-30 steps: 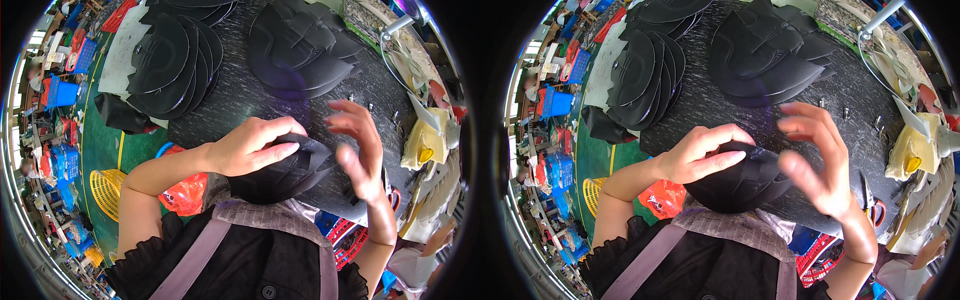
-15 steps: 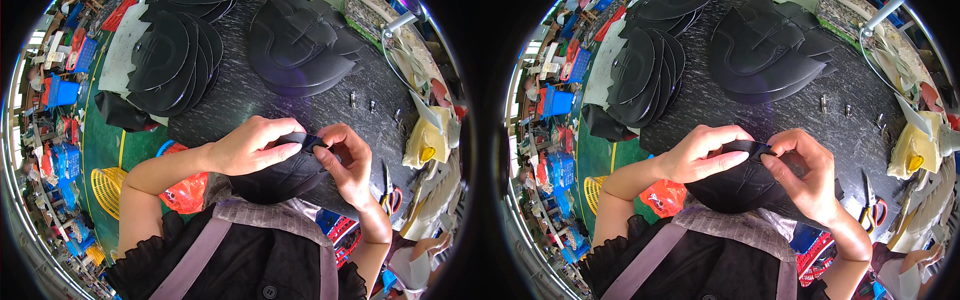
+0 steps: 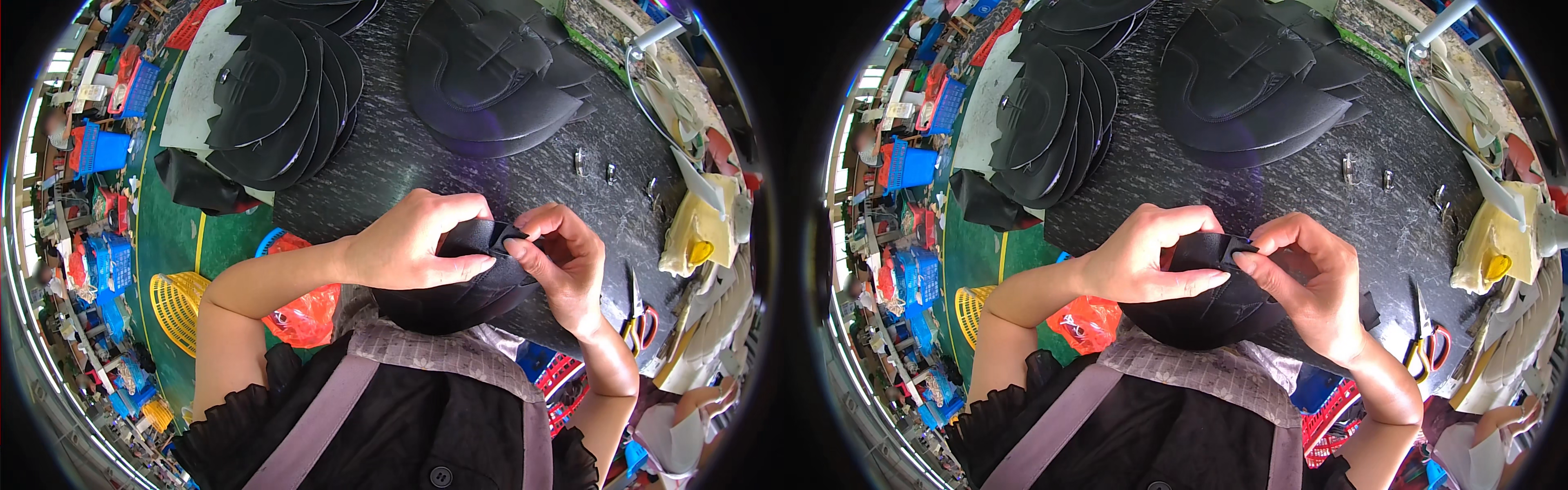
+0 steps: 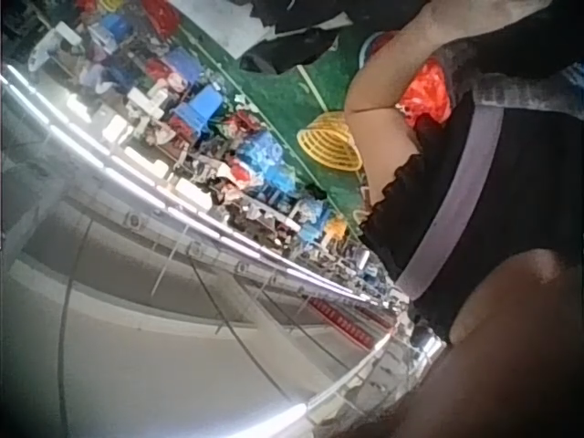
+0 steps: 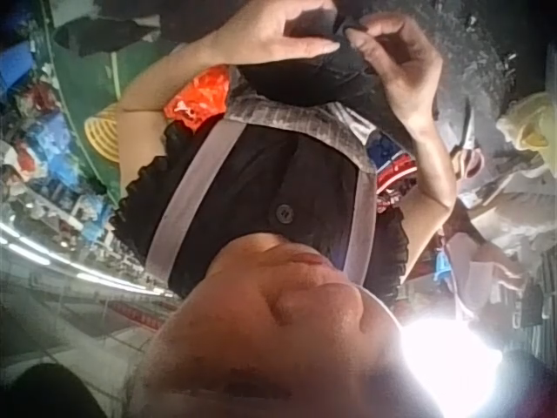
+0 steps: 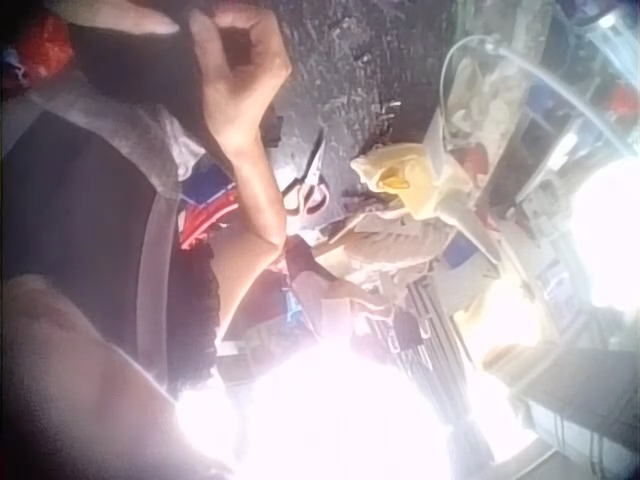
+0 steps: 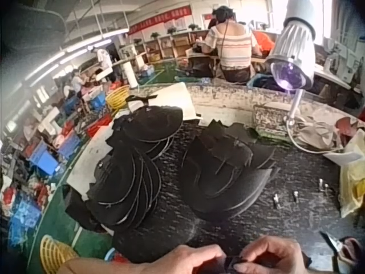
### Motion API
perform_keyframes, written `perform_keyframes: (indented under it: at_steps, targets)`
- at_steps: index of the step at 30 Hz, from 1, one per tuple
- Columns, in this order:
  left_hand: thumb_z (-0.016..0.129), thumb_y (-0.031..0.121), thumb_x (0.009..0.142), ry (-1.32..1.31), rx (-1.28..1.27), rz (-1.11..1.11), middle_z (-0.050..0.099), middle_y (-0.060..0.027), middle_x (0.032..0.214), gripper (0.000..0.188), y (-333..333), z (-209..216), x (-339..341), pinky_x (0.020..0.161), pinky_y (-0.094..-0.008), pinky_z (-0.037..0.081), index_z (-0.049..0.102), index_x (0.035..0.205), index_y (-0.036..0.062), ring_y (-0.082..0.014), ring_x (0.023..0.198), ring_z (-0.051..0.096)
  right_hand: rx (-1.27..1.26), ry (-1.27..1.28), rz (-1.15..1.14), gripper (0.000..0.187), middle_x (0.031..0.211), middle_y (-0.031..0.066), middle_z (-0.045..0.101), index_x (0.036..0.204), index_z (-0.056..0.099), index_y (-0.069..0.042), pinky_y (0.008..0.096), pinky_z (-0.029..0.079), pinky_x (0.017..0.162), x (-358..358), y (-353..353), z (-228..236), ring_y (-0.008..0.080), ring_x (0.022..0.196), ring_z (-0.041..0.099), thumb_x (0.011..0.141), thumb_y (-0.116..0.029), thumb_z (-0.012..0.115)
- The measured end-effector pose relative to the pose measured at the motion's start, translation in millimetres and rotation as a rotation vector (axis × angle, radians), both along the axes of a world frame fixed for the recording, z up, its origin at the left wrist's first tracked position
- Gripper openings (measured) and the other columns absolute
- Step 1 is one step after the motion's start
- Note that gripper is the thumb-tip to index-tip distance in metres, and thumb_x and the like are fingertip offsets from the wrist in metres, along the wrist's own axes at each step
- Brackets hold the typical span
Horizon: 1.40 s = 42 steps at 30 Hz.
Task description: The person assembles pre-cut black leather pieces by hand, then inspects them.
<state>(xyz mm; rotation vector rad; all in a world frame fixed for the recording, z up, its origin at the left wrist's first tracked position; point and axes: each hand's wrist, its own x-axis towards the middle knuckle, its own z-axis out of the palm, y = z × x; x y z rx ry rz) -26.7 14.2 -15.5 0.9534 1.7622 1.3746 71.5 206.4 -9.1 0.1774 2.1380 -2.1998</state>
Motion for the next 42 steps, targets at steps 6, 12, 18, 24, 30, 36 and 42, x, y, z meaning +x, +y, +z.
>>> perform_keyframes:
  at_steps: [6, 12, 18, 24, 30, 36, 42]
  targets:
    - [0.071, 0.022, 0.081, 0.073, -0.02, 0.02, 0.057, -0.014, 0.065, 0.028, 0, -1, -1, 0.047, -0.0304, 0.04, 0.057, 0.091, -0.0003, -0.0178, 0.049, 0.056, -0.026, 0.001, -0.013, 0.011, 0.093, 0.0033, 0.058, 0.088, 0.057, 0.0, 0.023, 0.046, 0.076, 1, -1, -2, 0.0075, 0.084, 0.055, 0.084, 0.001, 0.067]
    - [0.068, 0.017, 0.086, -0.066, 0.014, 0.042, 0.055, -0.0012, 0.069, 0.02, -1, -9, 1, 0.045, -0.0221, 0.033, 0.059, 0.092, -0.0001, -0.0024, 0.054, 0.046, -0.174, -0.043, -0.025, 0.024, 0.094, 0.0045, 0.058, 0.097, 0.055, 0.001, 0.0256, 0.047, 0.083, 2, -2, -4, 0.0089, 0.088, 0.056, 0.079, 0.006, 0.07]
    - [0.066, 0.019, 0.086, -0.201, 0.063, 0.064, 0.048, -0.0001, 0.063, 0.022, -1, -14, 1, 0.047, -0.0243, 0.034, 0.059, 0.094, 0.0, -0.0035, 0.053, 0.041, -0.159, 0.002, -0.013, 0.033, 0.097, 0.0043, 0.057, 0.102, 0.054, 0.0, 0.0269, 0.047, 0.086, -1, 2, -9, 0.0092, 0.091, 0.056, 0.076, 0.007, 0.073]
    - [0.068, 0.014, 0.084, 0.181, 0.312, 0.051, 0.06, -0.0027, 0.078, 0.015, 5, -28, -5, 0.062, -0.0273, 0.044, 0.063, 0.091, 0.0008, -0.0115, 0.065, 0.056, -0.207, 0.015, 0.049, 0.031, 0.095, 0.0029, 0.057, 0.104, 0.055, 0.0, 0.0248, 0.047, 0.083, 0, 3, -11, 0.0083, 0.089, 0.056, 0.079, 0.007, 0.07]
    - [0.072, 0.015, 0.081, 0.061, 0.017, -0.069, 0.063, -0.008, 0.075, 0.018, 3, -2, -11, 0.066, -0.03, 0.046, 0.065, 0.089, 0.0007, -0.0167, 0.071, 0.061, -0.007, -0.007, 0.075, 0.029, 0.09, 0.0005, 0.057, 0.111, 0.055, -0.002, 0.0238, 0.048, 0.076, -4, 2, -2, 0.0075, 0.081, 0.057, 0.084, 0.005, 0.064]
    - [0.072, 0.01, 0.08, 0.037, 0.075, -0.027, 0.063, -0.0082, 0.075, 0.013, -2, -1, -11, 0.062, -0.0263, 0.045, 0.066, 0.083, -0.0017, -0.0127, 0.066, 0.059, 0.065, -0.062, 0.127, 0.015, 0.086, 0.0043, 0.06, 0.099, 0.064, -0.002, 0.0267, 0.05, 0.07, -18, 32, 6, 0.0096, 0.079, 0.06, 0.085, -0.003, 0.066]
    - [0.075, 0.009, 0.072, 1.008, 0.002, 0.43, 0.065, -0.0091, 0.099, 0.026, -3, -21, -46, 0.076, -0.0298, 0.044, 0.067, 0.097, 0.0032, -0.019, 0.085, 0.06, 1.024, 0.242, -0.223, 0.015, 0.083, 0.0081, 0.062, 0.096, 0.067, -0.004, 0.028, 0.049, 0.063, -42, 78, -30, 0.0166, 0.069, 0.062, 0.081, -0.004, 0.067]
